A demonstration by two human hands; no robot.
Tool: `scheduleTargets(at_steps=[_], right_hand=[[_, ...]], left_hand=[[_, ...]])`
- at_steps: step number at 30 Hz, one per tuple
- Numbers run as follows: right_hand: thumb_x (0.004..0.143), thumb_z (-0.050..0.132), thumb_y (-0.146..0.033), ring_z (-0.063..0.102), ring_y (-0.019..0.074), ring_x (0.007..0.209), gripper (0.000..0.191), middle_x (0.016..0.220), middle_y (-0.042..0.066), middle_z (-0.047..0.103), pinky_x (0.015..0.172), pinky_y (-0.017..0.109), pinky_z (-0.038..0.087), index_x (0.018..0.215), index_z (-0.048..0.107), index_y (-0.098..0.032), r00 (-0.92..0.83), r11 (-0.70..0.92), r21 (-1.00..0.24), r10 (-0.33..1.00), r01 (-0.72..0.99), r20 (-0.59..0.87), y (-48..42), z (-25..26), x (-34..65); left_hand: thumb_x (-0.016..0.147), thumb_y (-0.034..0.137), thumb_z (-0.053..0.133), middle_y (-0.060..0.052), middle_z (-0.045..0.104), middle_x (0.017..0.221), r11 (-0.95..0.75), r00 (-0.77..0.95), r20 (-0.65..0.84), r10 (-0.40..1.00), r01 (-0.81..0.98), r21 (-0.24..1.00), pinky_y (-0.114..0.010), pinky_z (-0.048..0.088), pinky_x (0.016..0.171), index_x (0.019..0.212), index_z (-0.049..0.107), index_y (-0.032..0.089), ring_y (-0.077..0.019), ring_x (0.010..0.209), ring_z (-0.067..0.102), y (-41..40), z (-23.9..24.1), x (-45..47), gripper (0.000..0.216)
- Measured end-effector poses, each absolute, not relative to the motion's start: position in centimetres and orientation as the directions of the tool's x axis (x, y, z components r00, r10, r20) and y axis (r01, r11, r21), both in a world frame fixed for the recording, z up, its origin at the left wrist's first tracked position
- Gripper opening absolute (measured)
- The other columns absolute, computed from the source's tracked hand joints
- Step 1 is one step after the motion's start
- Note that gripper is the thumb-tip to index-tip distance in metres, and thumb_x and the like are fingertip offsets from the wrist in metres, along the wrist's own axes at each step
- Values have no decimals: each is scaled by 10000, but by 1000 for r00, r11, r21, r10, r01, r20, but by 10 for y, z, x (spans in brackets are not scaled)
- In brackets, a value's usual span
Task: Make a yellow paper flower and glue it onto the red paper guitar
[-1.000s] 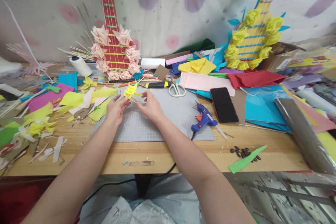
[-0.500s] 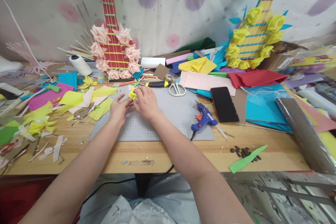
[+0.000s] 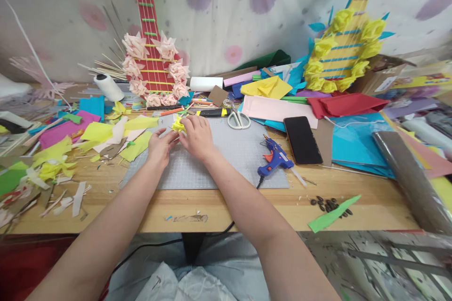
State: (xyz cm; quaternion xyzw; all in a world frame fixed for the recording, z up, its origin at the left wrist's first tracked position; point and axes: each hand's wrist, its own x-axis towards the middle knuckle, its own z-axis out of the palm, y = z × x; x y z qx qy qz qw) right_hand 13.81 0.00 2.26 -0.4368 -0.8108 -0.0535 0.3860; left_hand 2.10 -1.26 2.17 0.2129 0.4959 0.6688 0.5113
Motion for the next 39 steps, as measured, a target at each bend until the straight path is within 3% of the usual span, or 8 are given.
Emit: scheduleTargets(at_steps=[4,8,13,17,28,39], right_hand=[[789,484,-317,443,236,982,269,1041,119,516,853,383,349,1012,494,-166,-283,637,-295,645,712,710,-1,20,137],[764,521,-322,463,203,949,263,991,101,530,831,339,378,972,481,-165,-207,623,-423,690,658,693,-4,15,140],[736,547,-398,494,137,744,266,889,39,544,651,268,403,878,470,-187,-201,463,-661,878,591,435,-5,5,141],[757,520,-404,467,102,624,222,740,-13,542,577,232,355,778,457,-192,-197,328,-781,944,531,263,-3,1,140],[766,519,-406,408,85,539,254,584,-42,491,541,219,293,653,472,-183,-239,326,-824,942,464,238,-1,2,139],[743,547,-381,407,85,535,235,569,-44,487,532,220,282,642,476,-181,-199,273,-817,960,507,197,3,1,142]], left_hand=[[606,18,657,-27,627,717,-8,-420,-241,875,-510,860,-293,507,683,898,353,170,-118,599,624,-11,22,21,448],[614,7,648,-9,617,697,-31,-440,-245,864,-532,846,-282,504,686,871,337,180,-105,578,616,-11,23,20,439],[607,-1,654,25,606,668,-93,-492,-219,843,-533,841,-275,504,701,842,311,191,-78,533,591,-10,25,18,458],[610,9,658,24,607,677,-119,-501,-199,842,-533,838,-278,504,707,836,304,193,-74,529,585,-9,25,17,458],[620,27,661,5,610,710,-161,-484,-165,859,-562,811,-298,511,738,823,308,194,-100,641,623,-8,22,15,440],[658,43,599,5,621,686,-100,-446,-179,877,-533,840,-308,520,688,845,335,192,-116,588,631,-8,22,11,356]])
